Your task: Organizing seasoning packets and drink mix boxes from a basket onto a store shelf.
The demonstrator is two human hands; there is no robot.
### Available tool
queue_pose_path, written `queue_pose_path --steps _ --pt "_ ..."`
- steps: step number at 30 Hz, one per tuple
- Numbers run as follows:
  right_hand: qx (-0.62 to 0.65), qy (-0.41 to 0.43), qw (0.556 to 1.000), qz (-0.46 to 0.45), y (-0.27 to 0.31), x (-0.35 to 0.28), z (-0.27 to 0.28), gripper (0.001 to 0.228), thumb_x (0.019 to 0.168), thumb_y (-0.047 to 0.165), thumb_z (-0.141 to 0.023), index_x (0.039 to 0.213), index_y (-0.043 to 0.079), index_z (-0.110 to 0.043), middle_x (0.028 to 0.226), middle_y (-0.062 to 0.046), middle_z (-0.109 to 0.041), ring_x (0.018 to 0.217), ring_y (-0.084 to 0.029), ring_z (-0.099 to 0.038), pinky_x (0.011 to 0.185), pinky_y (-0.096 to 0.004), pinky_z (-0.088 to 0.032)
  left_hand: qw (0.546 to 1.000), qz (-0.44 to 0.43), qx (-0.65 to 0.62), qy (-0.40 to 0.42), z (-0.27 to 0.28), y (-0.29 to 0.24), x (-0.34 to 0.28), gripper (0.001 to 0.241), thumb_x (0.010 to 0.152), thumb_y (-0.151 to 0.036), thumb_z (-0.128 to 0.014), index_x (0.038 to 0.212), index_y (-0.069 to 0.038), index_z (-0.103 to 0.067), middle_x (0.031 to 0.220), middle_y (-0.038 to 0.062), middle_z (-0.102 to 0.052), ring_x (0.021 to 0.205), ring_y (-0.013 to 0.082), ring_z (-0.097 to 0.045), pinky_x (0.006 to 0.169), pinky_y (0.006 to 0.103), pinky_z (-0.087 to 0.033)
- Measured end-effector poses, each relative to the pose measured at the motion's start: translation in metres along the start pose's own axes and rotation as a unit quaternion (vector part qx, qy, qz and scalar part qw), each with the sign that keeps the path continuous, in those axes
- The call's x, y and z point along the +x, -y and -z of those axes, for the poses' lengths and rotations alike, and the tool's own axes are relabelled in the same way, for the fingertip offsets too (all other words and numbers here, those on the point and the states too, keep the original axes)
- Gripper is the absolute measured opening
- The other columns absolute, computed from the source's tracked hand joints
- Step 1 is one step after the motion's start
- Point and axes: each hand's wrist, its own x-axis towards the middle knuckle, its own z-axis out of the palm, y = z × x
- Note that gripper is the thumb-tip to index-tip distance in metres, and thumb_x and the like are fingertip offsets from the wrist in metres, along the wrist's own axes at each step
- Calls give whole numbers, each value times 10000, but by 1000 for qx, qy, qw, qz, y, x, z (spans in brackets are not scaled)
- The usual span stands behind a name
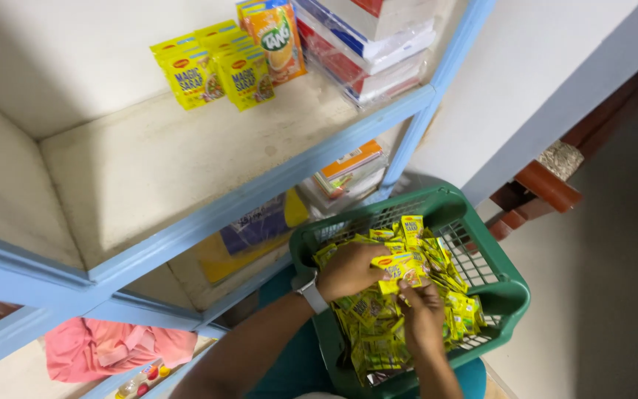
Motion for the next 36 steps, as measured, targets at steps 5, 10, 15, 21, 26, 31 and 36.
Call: queue_pose_path --steps 5,10,15,21,26,31,36 --pt "-135 91 951 264 95 -1 -85 116 882 -20 -747 932 40 -661 892 13 -676 797 -66 -605 759 -234 -511 963 -126 234 45 94 -145 46 327 808 -240 -739 1100 -101 -691 886 159 -714 852 372 -703 729 507 -531" --pt "-142 154 907 366 153 25 -193 215 913 -9 -794 847 50 -598 798 53 -583 729 -49 -533 693 -214 -466 938 -210 275 2 195 -201 92 306 837 -290 -793 1065 -105 -707 837 109 -728 763 245 -734 689 378 -556" --pt "-166 272 849 420 159 50 -305 180 929 32 -798 1054 26 -669 906 43 -614 827 -54 -567 754 -216 -500 937 -189 289 -59 305 -200 89 324 835 -150 -836 1106 -36 -699 842 111 -725 762 215 -713 677 337 -562" --pt "-263 398 788 389 120 66 -384 538 911 39 -756 1408 34 -549 1280 -18 -658 980 -112 -655 855 -246 -556 928 59 301 -211 368 -137 73 333 783 -210 -863 1036 -46 -724 891 126 -757 773 267 -727 691 376 -567" --pt "-257 316 893 192 99 85 -402 581 869 111 -745 1410 140 -533 1169 -5 -630 933 -113 -642 704 -266 -535 856 164 440 -217 381 -107 72 433 684 -276 -918 1051 -110 -760 1006 97 -748 957 319 -705 839 445 -563" --pt "-235 324 901 168 103 75 -393 477 916 144 -753 1365 105 -598 1156 -13 -644 947 -104 -624 726 -265 -528 840 199 443 -241 379 -89 67 507 669 -302 -924 1129 -172 -757 1085 82 -743 1038 309 -694 899 441 -559" --pt "-227 335 890 209 103 75 -394 499 891 139 -744 1357 83 -574 1246 16 -682 932 -98 -627 705 -249 -501 809 222 468 -278 375 -96 70 494 707 -320 -913 1162 -218 -749 1118 76 -734 1060 305 -688 902 436 -559"
